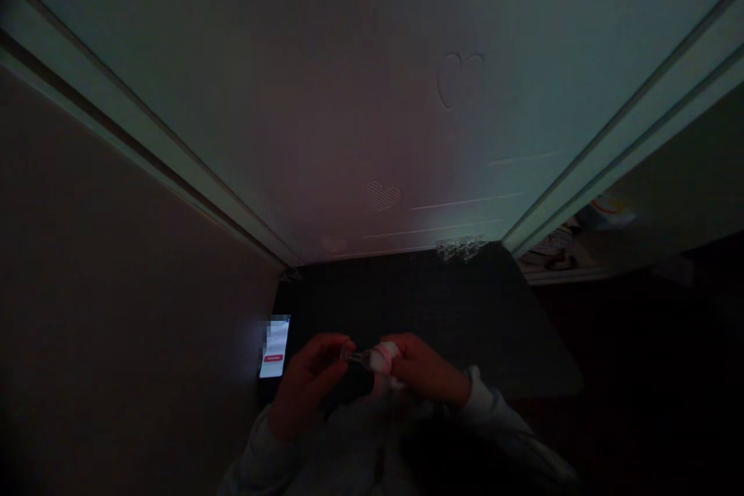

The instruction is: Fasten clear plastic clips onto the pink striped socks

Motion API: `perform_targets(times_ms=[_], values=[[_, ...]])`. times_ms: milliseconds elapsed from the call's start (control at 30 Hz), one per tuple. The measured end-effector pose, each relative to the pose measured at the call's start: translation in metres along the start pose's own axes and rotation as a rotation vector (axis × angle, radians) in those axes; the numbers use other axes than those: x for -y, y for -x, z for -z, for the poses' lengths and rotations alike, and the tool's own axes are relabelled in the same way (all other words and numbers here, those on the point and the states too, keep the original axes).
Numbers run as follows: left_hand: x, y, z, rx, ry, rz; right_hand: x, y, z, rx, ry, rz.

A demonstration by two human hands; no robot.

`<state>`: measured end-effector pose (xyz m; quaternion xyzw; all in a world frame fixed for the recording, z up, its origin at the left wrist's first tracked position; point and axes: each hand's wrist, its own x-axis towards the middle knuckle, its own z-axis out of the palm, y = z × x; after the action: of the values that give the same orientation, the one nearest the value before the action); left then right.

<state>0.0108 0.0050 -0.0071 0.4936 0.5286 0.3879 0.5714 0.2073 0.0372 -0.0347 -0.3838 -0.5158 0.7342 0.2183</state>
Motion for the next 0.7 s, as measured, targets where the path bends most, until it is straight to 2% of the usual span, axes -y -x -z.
perform_targets(times_ms=[300, 500, 700], values=[[-0.0059, 0.0017, 0.0005, 0.021, -0.058, -0.009, 0.0002, 0.0002, -0.0002, -0.004, -0.075, -0.019], [-0.0015, 0.0008, 0.0015, 0.038, -0.033, -0.062, 0.002, -0.0006, -0.0017, -0.017, -0.138, -0.033], [-0.0001, 0.0005, 0.0025, 0.055, -0.06, -0.089, 0.0012, -0.001, -0.0015, -0.083, -0.188, -0.04]])
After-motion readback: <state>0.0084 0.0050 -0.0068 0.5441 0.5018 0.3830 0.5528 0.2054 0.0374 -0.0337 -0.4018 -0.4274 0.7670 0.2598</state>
